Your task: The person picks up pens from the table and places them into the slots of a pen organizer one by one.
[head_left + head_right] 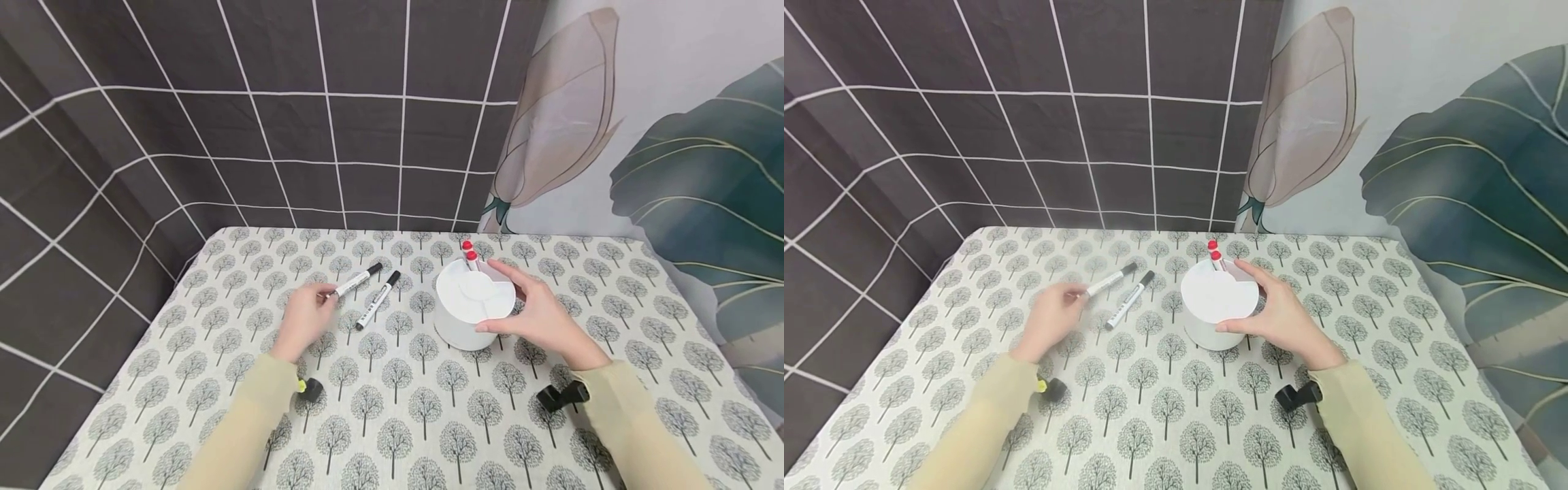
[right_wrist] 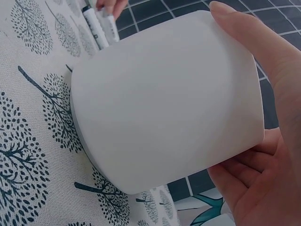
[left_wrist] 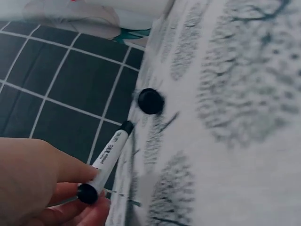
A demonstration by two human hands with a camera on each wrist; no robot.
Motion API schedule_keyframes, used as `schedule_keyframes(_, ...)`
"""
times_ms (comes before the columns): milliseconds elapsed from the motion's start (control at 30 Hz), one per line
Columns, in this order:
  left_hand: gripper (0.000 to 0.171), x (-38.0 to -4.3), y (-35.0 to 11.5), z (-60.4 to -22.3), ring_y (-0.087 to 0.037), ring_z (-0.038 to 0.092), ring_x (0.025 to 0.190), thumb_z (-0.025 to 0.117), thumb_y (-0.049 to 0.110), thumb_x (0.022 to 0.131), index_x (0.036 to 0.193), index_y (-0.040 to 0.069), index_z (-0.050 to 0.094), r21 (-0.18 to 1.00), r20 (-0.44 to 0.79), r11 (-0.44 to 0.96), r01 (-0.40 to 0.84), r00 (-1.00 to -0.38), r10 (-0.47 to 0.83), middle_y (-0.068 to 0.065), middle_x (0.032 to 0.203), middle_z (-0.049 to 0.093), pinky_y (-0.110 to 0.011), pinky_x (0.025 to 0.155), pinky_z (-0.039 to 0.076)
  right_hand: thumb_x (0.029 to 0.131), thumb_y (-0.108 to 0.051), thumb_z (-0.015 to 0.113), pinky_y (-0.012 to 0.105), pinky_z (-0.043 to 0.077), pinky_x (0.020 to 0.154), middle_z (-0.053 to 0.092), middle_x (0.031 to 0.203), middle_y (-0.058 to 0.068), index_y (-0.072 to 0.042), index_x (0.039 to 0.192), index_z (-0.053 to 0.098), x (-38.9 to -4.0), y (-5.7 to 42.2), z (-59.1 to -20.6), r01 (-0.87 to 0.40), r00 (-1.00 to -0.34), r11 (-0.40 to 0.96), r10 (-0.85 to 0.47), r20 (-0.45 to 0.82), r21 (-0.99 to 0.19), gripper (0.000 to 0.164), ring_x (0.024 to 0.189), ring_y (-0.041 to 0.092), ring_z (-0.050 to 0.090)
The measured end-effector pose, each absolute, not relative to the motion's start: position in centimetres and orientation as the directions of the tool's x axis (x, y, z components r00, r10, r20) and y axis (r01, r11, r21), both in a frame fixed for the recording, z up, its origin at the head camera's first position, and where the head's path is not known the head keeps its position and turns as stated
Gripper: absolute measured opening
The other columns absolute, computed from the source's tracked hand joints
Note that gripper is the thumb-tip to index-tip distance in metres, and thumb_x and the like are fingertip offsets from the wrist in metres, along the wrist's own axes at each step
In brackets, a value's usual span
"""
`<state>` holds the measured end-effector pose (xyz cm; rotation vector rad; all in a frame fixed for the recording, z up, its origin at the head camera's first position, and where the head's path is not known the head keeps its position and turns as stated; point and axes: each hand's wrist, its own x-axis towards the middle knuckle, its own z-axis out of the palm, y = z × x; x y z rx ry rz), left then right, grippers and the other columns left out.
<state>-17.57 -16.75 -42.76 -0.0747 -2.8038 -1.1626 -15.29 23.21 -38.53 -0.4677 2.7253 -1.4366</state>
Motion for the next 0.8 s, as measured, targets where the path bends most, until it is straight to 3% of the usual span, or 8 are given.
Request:
schedule_keyframes(200, 0.024, -18.1, -17.1, -40.7, -0.028, 0.069, 0.090, 0.064, 0.011, 0.099, 0.120, 0.001, 0.070, 0.745, 0.251, 0.646, 0.162, -0.967, -0.047, -0.015, 0.104, 0.071, -0.041, 0.078, 0.060, 0.064, -0.036, 0.099, 0.061, 0.037, 0.110, 0.042, 0.156, 0.015, -0.016, 0.158, 0.037, -15.4, 23.2, -38.6, -0.247, -0.955, 0.528, -0.273, 0.113, -0.812, 0.114, 0.128, 0.036, 0.053)
schedule_keyframes(300, 0.024, -18.1, -17.0, -39.5, -0.029, 0.070, 0.097, 0.066, 0.014, 0.099, 0.120, 0.002, 0.070, 0.782, 0.291, 0.592, 0.195, -0.954, -0.071, -0.015, 0.110, 0.071, -0.041, 0.088, 0.059, 0.064, -0.034, 0.099, 0.061, 0.037, 0.111, 0.042, 0.156, 0.015, -0.014, 0.158, 0.037, -15.5, 23.2, -38.6, -0.252, -0.954, 0.521, -0.275, 0.119, -0.815, 0.114, 0.127, 0.035, 0.054)
schedule_keyframes(600, 0.026, -17.9, -16.1, -36.8, -0.022, 0.069, 0.101, 0.072, 0.017, 0.097, 0.121, 0.008, 0.071, 0.848, 0.348, 0.464, 0.255, -0.929, -0.126, -0.008, 0.115, 0.070, -0.032, 0.088, 0.058, 0.065, -0.035, 0.099, 0.060, 0.037, 0.111, 0.039, 0.158, 0.013, -0.016, 0.158, 0.037, -15.3, 23.2, -38.6, -0.248, -0.954, 0.515, -0.278, 0.114, -0.820, 0.114, 0.128, 0.035, 0.053)
schedule_keyframes(800, 0.028, -18.0, -14.9, -35.4, -0.018, 0.068, 0.099, 0.076, 0.016, 0.094, 0.119, 0.004, 0.071, 0.885, 0.400, 0.321, 0.337, -0.903, -0.155, -0.009, 0.114, 0.070, -0.026, 0.091, 0.056, 0.064, -0.035, 0.099, 0.060, 0.037, 0.111, 0.038, 0.158, 0.014, -0.017, 0.158, 0.037, -15.3, 23.2, -38.5, -0.243, -0.956, 0.520, -0.272, 0.110, -0.819, 0.114, 0.129, 0.035, 0.052)
